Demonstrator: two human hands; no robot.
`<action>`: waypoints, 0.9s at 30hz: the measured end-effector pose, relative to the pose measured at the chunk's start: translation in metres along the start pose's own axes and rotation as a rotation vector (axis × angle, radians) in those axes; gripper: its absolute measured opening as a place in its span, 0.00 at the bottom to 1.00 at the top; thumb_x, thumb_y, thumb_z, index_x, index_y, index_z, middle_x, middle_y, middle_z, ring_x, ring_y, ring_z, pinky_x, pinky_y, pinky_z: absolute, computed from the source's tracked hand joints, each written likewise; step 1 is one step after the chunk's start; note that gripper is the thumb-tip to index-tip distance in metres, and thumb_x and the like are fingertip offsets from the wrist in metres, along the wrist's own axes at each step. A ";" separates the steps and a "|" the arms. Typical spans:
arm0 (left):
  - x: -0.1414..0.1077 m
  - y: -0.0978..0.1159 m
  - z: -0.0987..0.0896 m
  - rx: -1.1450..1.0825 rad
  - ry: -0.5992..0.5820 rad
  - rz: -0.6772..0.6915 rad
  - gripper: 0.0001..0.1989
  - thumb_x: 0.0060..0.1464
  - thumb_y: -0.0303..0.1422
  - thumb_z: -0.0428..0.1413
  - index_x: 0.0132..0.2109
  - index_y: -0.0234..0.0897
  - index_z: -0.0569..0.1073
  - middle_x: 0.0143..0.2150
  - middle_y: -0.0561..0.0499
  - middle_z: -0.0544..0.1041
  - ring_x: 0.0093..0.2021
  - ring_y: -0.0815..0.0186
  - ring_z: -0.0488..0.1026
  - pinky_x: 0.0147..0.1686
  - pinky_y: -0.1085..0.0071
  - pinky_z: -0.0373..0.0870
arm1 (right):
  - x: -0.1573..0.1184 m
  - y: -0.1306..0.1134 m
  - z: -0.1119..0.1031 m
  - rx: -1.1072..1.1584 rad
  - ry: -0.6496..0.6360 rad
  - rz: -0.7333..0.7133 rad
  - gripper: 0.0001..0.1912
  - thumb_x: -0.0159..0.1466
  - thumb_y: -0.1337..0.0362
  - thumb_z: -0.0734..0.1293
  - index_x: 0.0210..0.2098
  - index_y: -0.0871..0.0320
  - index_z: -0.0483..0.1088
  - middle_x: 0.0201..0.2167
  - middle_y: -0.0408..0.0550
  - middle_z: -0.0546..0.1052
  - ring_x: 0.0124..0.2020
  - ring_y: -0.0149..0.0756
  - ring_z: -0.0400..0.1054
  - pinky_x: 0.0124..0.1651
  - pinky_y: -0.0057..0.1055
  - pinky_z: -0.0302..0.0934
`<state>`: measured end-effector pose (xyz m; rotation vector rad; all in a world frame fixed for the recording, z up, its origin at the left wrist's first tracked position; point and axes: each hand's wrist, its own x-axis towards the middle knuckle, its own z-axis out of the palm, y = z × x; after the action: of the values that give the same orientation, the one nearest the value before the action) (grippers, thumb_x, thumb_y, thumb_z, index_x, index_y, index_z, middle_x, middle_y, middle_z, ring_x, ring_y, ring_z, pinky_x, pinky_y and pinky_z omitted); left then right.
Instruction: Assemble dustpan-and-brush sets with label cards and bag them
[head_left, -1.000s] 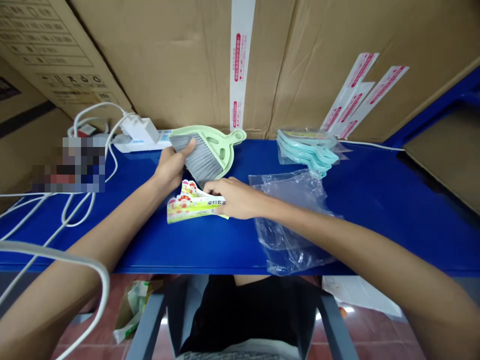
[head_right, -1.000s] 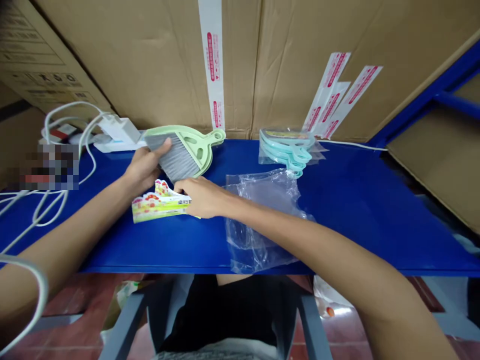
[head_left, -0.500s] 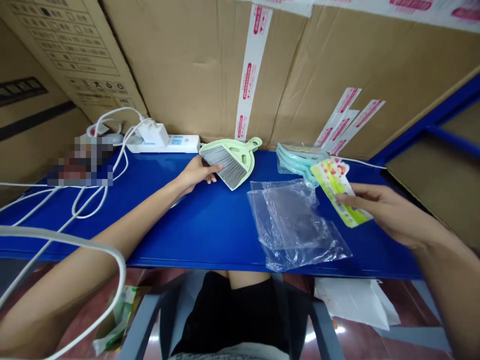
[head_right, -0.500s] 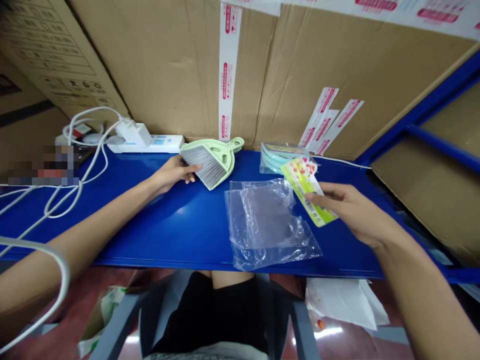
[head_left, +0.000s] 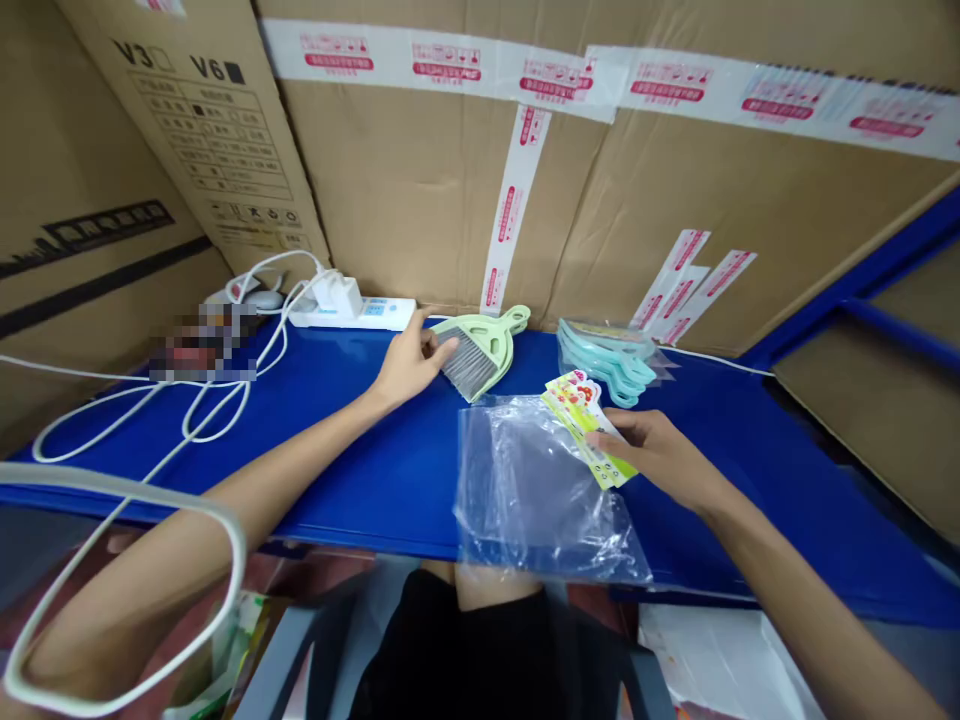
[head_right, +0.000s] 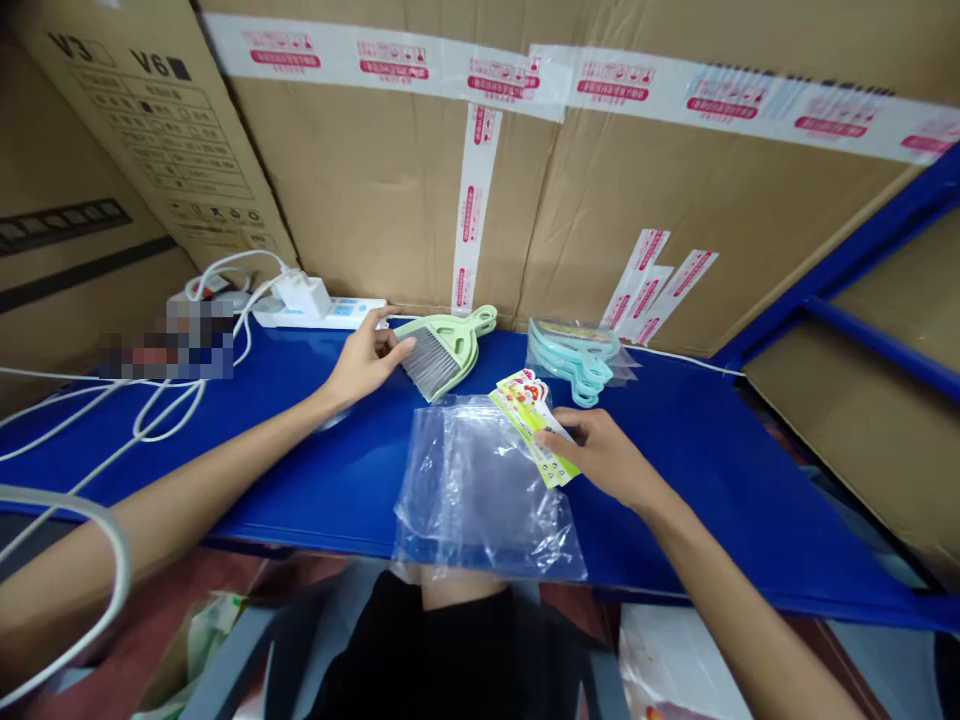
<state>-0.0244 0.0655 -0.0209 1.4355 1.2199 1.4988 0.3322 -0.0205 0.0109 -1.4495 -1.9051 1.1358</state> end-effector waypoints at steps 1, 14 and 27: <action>-0.004 0.010 0.001 -0.056 -0.082 0.013 0.30 0.50 0.28 0.72 0.60 0.39 0.77 0.30 0.54 0.79 0.34 0.62 0.79 0.41 0.72 0.75 | 0.000 -0.004 0.003 -0.017 0.000 -0.061 0.23 0.63 0.42 0.73 0.33 0.58 0.80 0.35 0.47 0.80 0.34 0.40 0.71 0.34 0.31 0.63; -0.005 0.039 -0.022 -0.262 -0.605 -0.535 0.24 0.40 0.10 0.66 0.43 0.37 0.86 0.41 0.44 0.86 0.42 0.54 0.85 0.40 0.66 0.81 | -0.015 -0.010 0.023 -0.012 0.139 -0.068 0.20 0.68 0.45 0.71 0.39 0.57 0.77 0.36 0.47 0.77 0.34 0.39 0.69 0.36 0.33 0.62; 0.046 0.015 -0.101 0.006 -0.204 -0.828 0.13 0.54 0.19 0.59 0.45 0.33 0.82 0.33 0.44 0.82 0.33 0.53 0.83 0.33 0.65 0.81 | -0.075 0.047 -0.004 -1.031 0.628 0.259 0.42 0.73 0.45 0.57 0.70 0.79 0.64 0.55 0.81 0.76 0.60 0.76 0.69 0.54 0.63 0.67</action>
<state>-0.1283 0.0898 0.0139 0.8684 1.4349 0.7593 0.3847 -0.0857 -0.0184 -2.2437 -1.8763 -0.3694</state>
